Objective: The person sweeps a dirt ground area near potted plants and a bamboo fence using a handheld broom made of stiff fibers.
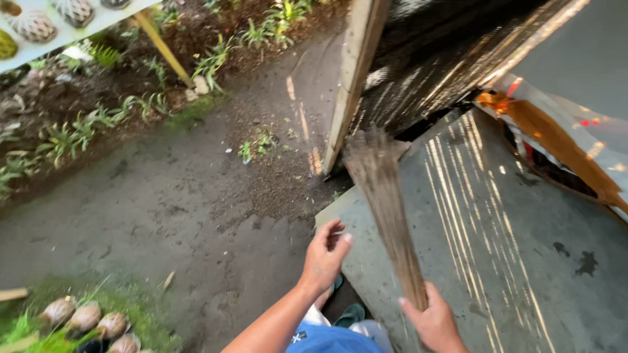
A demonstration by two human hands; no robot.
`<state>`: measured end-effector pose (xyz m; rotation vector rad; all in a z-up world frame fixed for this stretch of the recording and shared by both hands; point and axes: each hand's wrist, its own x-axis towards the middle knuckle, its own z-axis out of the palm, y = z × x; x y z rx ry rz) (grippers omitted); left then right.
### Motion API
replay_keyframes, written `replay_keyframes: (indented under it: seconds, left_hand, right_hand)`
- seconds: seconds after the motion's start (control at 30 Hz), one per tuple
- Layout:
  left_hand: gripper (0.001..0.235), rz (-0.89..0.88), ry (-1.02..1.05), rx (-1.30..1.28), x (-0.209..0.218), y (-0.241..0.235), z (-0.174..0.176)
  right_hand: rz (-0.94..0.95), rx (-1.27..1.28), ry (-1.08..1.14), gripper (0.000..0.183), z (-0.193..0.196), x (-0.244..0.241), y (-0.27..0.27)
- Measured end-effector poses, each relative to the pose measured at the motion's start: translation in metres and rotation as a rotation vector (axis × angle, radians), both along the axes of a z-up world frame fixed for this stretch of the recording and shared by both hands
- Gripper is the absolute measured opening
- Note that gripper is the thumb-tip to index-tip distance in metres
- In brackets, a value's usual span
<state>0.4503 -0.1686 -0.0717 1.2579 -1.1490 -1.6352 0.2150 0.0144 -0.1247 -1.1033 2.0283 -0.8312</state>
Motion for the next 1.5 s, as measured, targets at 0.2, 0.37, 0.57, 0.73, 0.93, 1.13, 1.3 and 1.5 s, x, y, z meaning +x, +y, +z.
replay_keyframes:
  seconds: [0.2,0.37,0.57,0.73,0.93,1.13,1.3,1.5]
  left_hand:
    - [0.057,-0.107,0.237,0.007,-0.066,0.028,0.044]
    - [0.039,-0.020,0.418,0.283,-0.103,0.068,0.064]
    - [0.030,-0.015,0.204,0.128,-0.113,0.128,0.070]
    - [0.070,-0.301,0.019,-0.134,-0.125,0.167,0.079]
    - [0.079,-0.174,-0.121,-0.426,-0.085,0.135,0.060]
    - [0.054,0.170,0.012,-0.186,0.041,0.109,0.027]
    - [0.057,0.247,0.045,0.112,0.122,0.135,-0.006]
    - [0.057,0.253,-0.064,0.174,0.216,0.142,-0.030]
  right_hand:
    - [-0.018,0.065,-0.023,0.067,0.040,0.050,0.017]
    - [-0.142,0.085,0.003,0.068,0.055,0.046,0.057]
    - [0.027,0.133,-0.071,0.078,0.005,0.005,0.100]
    - [0.057,-0.242,-0.339,0.067,-0.032,-0.032,0.085]
    - [-0.308,-0.532,-0.848,0.040,0.023,-0.036,0.074]
    - [-0.609,-0.650,-1.100,0.020,0.049,-0.056,0.080]
    - [-0.678,-0.693,-1.214,0.017,0.014,-0.039,0.078]
    - [-0.781,-0.746,-0.688,0.042,-0.010,0.028,0.062]
